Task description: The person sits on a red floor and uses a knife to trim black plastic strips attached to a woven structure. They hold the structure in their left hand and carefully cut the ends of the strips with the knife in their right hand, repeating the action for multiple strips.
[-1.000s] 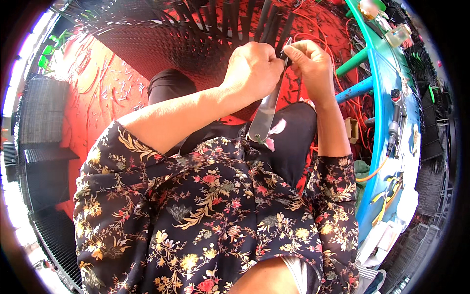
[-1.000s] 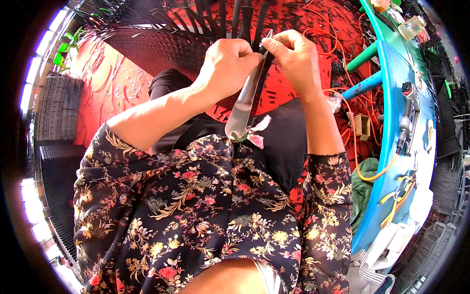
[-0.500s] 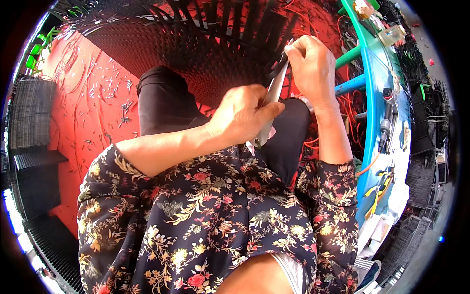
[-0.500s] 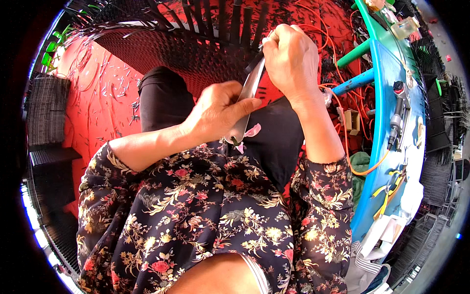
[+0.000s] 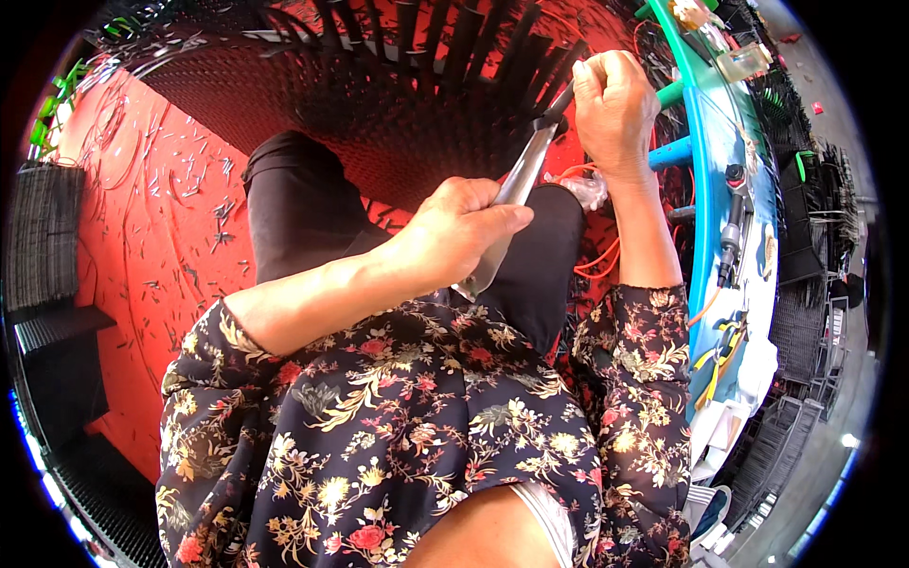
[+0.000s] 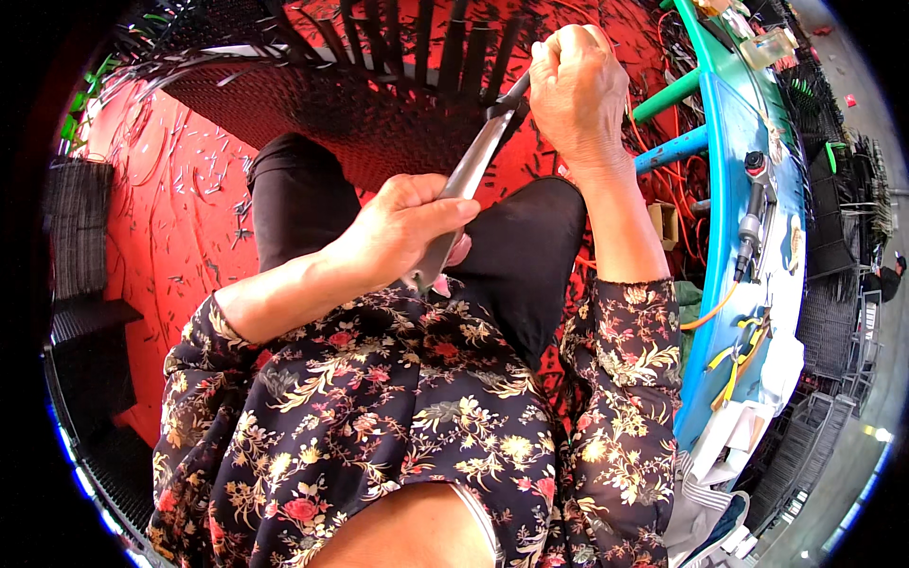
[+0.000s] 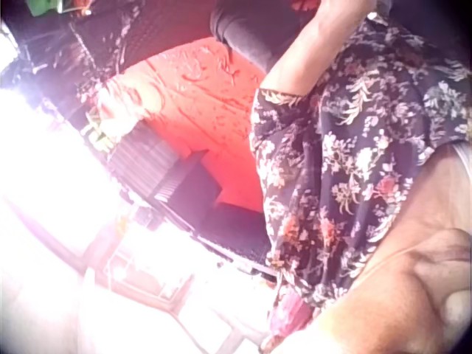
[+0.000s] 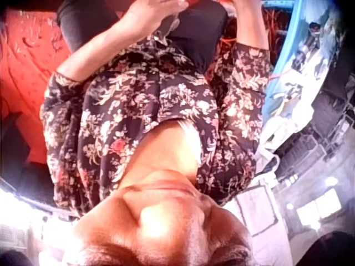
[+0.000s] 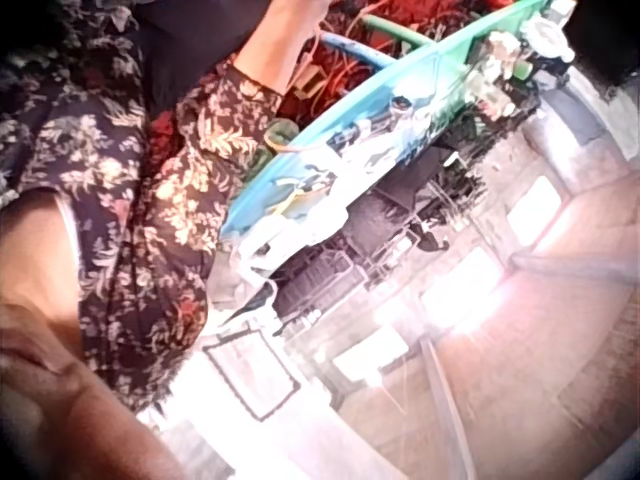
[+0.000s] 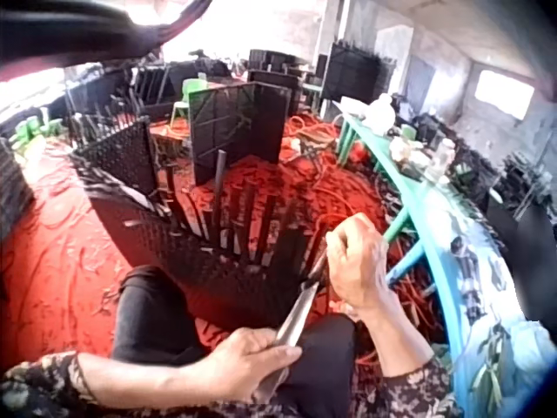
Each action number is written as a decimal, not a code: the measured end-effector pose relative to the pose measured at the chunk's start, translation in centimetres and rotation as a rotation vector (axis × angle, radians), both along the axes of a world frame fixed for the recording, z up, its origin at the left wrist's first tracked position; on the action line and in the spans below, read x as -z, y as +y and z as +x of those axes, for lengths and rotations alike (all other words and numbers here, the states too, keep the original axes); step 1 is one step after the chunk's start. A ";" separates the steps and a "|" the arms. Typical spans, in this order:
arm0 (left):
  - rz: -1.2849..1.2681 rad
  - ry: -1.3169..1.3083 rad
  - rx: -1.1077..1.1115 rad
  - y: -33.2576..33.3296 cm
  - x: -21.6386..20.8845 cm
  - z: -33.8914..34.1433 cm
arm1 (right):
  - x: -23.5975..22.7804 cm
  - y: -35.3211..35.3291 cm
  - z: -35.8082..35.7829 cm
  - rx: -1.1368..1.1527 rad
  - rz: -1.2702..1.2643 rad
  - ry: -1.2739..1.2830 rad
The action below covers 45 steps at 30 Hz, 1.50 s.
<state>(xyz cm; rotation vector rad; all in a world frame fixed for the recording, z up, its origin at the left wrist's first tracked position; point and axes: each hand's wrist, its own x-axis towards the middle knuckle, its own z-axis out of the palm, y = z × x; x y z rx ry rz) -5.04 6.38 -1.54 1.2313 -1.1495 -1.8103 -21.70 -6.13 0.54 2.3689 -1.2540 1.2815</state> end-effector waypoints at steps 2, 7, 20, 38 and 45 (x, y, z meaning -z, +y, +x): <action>-0.023 -0.094 0.164 0.6 -0.3 1.0 | 0.1 -0.1 -0.8 0.040 -0.022 0.002; 0.040 0.023 0.578 4.5 1.1 3.9 | 0.2 -1.5 -3.2 0.124 0.154 -0.118; -1.113 -0.103 0.364 0.5 -2.6 2.3 | 3.3 4.8 -0.7 -0.370 0.730 -0.931; -0.990 -0.840 0.112 -7.3 -5.1 2.3 | 2.7 5.6 1.3 -0.510 0.406 -0.799; -0.828 -0.907 0.347 -8.0 -6.9 1.2 | 2.5 7.2 1.2 -0.394 0.281 -0.730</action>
